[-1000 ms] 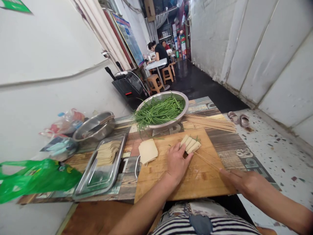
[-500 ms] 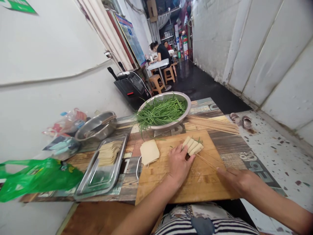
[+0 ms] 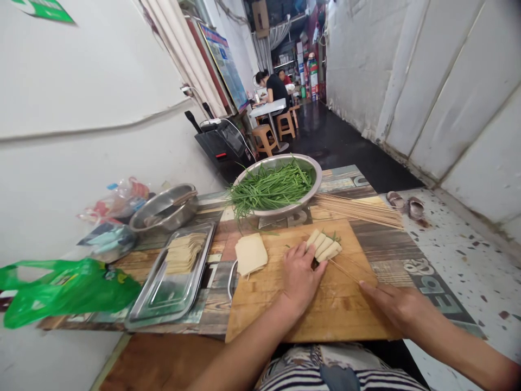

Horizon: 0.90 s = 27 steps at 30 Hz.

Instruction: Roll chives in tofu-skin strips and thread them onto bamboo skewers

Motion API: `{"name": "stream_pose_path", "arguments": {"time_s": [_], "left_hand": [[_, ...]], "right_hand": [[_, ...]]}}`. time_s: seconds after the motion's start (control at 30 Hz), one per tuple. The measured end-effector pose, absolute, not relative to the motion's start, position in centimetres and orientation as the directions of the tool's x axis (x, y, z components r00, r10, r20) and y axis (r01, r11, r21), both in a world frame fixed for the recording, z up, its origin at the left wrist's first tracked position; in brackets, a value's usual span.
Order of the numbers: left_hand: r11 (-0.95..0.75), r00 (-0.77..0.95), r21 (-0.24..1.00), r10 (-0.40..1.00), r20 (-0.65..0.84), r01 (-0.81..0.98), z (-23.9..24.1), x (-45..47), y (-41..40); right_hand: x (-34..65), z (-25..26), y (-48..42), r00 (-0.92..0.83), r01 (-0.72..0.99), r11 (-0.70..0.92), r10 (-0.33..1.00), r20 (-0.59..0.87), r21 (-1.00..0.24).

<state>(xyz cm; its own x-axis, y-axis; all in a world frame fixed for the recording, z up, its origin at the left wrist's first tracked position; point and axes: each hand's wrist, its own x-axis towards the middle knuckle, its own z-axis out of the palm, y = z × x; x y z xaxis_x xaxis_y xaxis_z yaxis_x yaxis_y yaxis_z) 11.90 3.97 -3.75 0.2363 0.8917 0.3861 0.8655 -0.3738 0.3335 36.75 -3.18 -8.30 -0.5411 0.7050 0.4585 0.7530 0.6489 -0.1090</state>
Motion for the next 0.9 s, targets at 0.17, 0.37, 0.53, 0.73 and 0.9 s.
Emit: {"name": "stream_pose_path", "arguments": {"time_s": [0.17,0.37,0.53,0.73,0.9], "left_hand": [[-0.379,0.236,0.334,0.887,0.396,0.863,-3.9,11.9,4.0],[-0.394,0.252,0.330,0.882,0.398,0.858,-3.9,11.9,3.9],[-0.402,0.253,0.348,0.880,0.402,0.847,-3.9,11.8,3.9],[-0.405,0.258,0.345,0.880,0.398,0.847,-4.0,11.8,4.0],[-0.416,0.264,0.347,0.873,0.410,0.841,-4.0,11.8,4.0]], "right_hand": [[36.3,-7.3,-3.1,-0.574,0.730,0.674,0.694,0.434,-0.113],[35.8,-6.8,-2.8,-0.581,0.737,0.667,0.707,0.403,-0.108],[35.6,-7.1,-2.5,-0.589,0.731,0.675,0.699,0.406,-0.100],[35.2,-7.6,-2.3,-0.577,0.742,0.667,0.683,0.447,-0.061],[34.8,-6.9,-1.8,-0.595,0.733,0.680,0.652,0.471,-0.017]]}}
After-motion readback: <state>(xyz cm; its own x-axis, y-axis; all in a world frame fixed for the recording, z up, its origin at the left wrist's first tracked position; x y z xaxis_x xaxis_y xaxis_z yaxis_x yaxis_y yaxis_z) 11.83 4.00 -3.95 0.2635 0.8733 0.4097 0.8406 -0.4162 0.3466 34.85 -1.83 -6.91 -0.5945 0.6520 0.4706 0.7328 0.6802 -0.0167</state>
